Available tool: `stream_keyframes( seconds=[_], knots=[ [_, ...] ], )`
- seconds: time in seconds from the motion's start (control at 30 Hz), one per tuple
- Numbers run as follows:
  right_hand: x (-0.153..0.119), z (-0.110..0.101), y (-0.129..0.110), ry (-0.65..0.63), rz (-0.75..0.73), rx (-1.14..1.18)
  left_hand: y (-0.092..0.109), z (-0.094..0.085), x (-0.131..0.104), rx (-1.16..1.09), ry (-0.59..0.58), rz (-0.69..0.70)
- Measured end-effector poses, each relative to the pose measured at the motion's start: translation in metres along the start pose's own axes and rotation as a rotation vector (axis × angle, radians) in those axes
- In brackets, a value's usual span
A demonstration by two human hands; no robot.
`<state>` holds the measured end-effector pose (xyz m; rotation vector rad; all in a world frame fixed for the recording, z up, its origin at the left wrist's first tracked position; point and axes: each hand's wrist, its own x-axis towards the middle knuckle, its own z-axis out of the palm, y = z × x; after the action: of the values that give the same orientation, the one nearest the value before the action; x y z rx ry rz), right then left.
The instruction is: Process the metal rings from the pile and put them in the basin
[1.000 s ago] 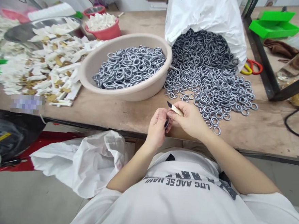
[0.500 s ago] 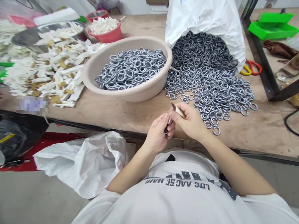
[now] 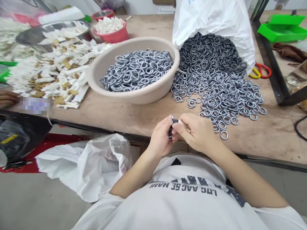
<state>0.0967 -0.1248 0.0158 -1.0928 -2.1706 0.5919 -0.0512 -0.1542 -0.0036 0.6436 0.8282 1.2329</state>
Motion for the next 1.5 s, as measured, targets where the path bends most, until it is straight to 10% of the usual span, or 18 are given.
stream_keyframes(
  seconds=[0.77, 1.0, 1.27, 1.5],
  knots=[
    [0.003, 0.0, -0.008, -0.201, -0.044, -0.034, 0.0, -0.018, 0.003, 0.03, -0.061, -0.008],
    [0.063, 0.004, 0.033, -0.046, 0.215, -0.36, -0.003, -0.031, -0.01, 0.147, -0.237, -0.031],
    [0.114, 0.022, 0.064, -0.188, 0.13, -0.629, 0.015, -0.047, 0.014, 0.13, 0.019, 0.031],
    [0.08, -0.005, 0.048, -0.072, 0.232, 0.142, 0.014, -0.032, 0.036, 0.018, 0.174, 0.019]
  ],
)
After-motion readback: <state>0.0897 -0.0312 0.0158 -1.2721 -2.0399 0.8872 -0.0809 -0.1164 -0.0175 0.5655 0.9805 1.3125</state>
